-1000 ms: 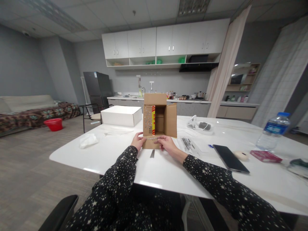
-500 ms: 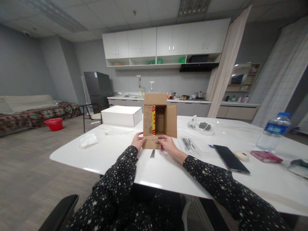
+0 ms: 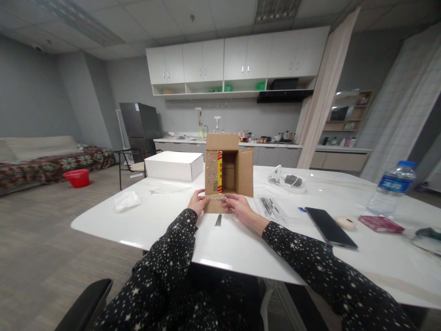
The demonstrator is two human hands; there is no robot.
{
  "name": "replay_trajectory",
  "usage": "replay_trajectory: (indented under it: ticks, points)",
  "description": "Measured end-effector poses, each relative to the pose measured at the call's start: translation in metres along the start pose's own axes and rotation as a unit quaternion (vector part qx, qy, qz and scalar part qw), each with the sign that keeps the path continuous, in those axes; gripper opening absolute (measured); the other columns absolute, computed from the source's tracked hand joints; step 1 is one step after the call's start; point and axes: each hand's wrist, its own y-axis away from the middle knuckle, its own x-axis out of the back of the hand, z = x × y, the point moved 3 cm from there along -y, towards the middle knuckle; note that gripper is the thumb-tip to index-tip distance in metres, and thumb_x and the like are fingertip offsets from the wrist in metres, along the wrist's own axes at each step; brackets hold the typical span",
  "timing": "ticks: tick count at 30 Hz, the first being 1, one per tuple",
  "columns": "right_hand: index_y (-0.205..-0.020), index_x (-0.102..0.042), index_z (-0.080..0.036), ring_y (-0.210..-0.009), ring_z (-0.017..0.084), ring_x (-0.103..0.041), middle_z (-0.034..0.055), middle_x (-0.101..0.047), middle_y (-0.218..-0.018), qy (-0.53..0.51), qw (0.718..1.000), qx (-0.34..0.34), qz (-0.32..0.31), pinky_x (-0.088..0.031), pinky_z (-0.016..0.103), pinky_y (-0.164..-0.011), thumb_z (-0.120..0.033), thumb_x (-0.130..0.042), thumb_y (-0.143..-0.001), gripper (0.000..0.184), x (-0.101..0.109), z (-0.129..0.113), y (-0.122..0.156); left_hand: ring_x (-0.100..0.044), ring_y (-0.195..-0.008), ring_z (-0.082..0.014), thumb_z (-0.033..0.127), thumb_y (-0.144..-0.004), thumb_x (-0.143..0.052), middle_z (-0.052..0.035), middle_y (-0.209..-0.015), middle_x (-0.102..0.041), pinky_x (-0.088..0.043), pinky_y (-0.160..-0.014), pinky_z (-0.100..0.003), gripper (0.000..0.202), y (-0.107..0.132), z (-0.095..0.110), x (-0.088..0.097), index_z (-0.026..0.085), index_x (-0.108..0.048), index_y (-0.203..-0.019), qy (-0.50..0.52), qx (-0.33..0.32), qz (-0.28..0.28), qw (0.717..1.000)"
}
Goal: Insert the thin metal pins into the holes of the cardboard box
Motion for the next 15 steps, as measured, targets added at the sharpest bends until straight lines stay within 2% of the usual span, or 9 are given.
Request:
replay_trajectory:
  ticks: [9, 15]
  points:
    - [-0.091, -0.063, -0.014, -0.062, 0.011, -0.061, 0.008, -0.07, -0.089, -0.018, 1.0, 0.0, -0.018, -0.049, 0.022, -0.053, -0.014, -0.067, -0.068, 0.024, -0.0016, -0.0024, 0.0035, -0.064, -0.067, -0.0169, 0.018, -0.063, -0.075, -0.0023, -0.073, -0.063, -0.052, -0.067, -0.034, 0.059, 0.0024, 0.0037, -0.001, 0.016, -0.05, -0.115, -0.002, 0.008, 0.005, 1.0]
    - [-0.083, -0.063, -0.015, -0.055, 0.01, -0.057, 0.0036, -0.068, -0.071, 0.001, 0.998, 0.059, 0.014, -0.045, 0.023, -0.053, -0.027, -0.076, -0.062, 0.027, 0.0029, -0.0013, -0.0023, -0.063, -0.066, -0.0166, 0.021, -0.058, -0.078, -0.0013, -0.071, -0.063, -0.051, -0.069, -0.034, 0.063, 0.0047, 0.0054, -0.0024, 0.016, -0.05, -0.115, 0.008, 0.008, 0.004, 1.0]
